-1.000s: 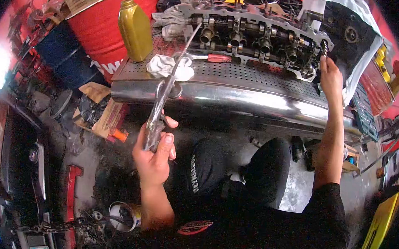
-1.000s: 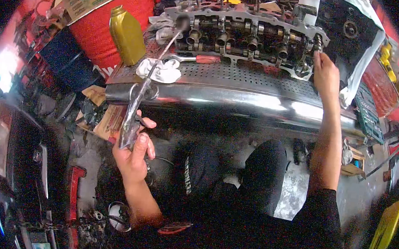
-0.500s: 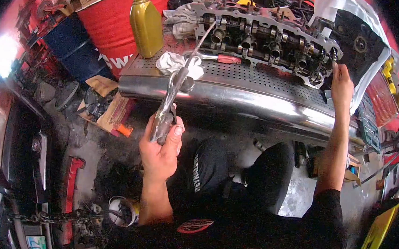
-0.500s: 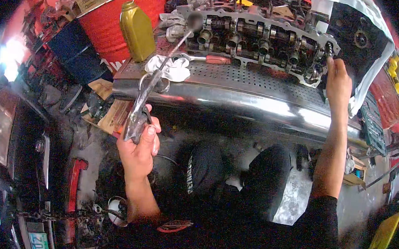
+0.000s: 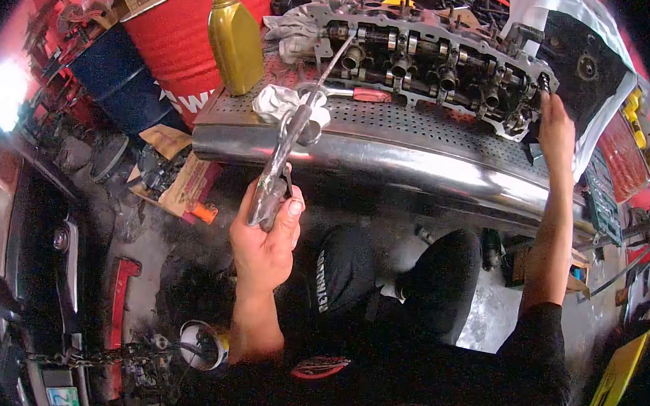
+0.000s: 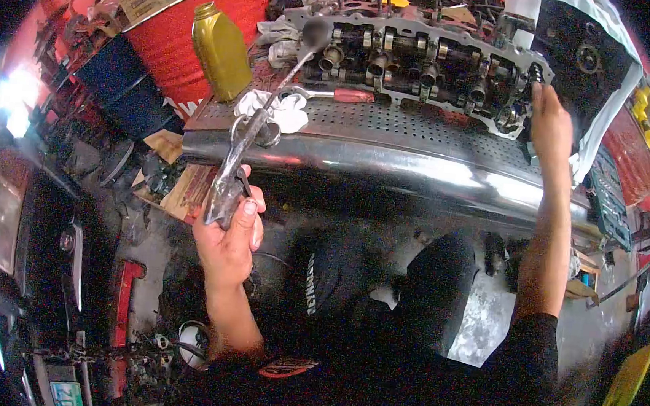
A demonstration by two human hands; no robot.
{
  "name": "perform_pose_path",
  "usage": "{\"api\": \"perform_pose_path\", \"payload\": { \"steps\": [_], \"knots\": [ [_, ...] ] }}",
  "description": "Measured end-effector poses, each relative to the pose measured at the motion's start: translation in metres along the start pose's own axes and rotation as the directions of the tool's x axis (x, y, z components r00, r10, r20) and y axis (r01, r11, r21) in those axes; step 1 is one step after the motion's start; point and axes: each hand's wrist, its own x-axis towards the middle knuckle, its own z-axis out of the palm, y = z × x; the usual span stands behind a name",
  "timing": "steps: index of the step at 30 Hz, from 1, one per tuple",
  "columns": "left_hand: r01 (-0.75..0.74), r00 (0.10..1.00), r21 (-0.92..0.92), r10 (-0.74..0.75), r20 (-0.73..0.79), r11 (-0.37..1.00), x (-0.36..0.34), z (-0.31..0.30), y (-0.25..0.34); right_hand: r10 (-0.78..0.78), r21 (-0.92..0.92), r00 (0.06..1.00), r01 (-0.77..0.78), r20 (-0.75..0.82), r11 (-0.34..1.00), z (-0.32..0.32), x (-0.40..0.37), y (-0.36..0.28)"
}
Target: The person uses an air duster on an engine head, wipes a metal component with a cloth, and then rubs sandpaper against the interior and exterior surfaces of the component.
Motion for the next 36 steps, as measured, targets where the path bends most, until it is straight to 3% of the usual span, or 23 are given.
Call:
{"api": "perform_pose_path", "payload": {
  "steps": [5,6,9,20,24,25,27,31,36],
  "knots": [
    [0.026,0.999,-0.038,-0.027,-0.022,0.999,0.000,0.002,0.000,0.057,-0.024,0.993,-0.055,0.102,0.998,0.014,-0.025,0.007],
    [0.018,1.000,-0.032,-0.019,-0.019,0.999,0.000,0.001,0.000,-0.019,0.031,0.997,0.017,0.074,0.999,0.012,-0.026,0.008],
    [0.005,1.000,-0.016,-0.005,-0.009,1.000,0.003,0.000,0.000,0.028,0.077,1.000,-0.027,-0.004,0.997,-0.001,-0.017,0.001],
    [0.013,1.000,0.046,-0.013,-0.005,0.999,0.007,0.004,0.004,0.046,0.027,0.996,-0.049,0.072,0.998,0.006,-0.014,0.003],
    [-0.184,0.983,0.020,0.184,-0.014,0.983,-0.001,-0.006,0.007,0.053,0.007,0.987,-0.055,0.152,0.998,0.021,-0.032,0.012],
    [-0.165,0.986,-0.069,0.164,-0.021,0.984,-0.004,-0.009,0.011,0.073,0.037,0.986,-0.079,0.150,0.996,0.022,-0.035,0.016],
    [-0.162,0.987,-0.058,0.161,-0.025,0.985,-0.007,-0.013,0.013,0.106,0.099,0.981,-0.123,0.162,0.988,0.023,-0.039,0.014],
    [-0.063,0.998,0.012,0.063,-0.006,0.998,-0.004,-0.012,0.005,0.100,0.171,0.995,-0.103,0.025,0.980,0.012,-0.029,-0.001],
    [-0.010,1.000,0.004,0.010,-0.015,1.000,-0.001,-0.003,0.008,0.105,0.009,0.993,-0.106,0.058,0.994,0.025,-0.028,0.011]
  ]
}}
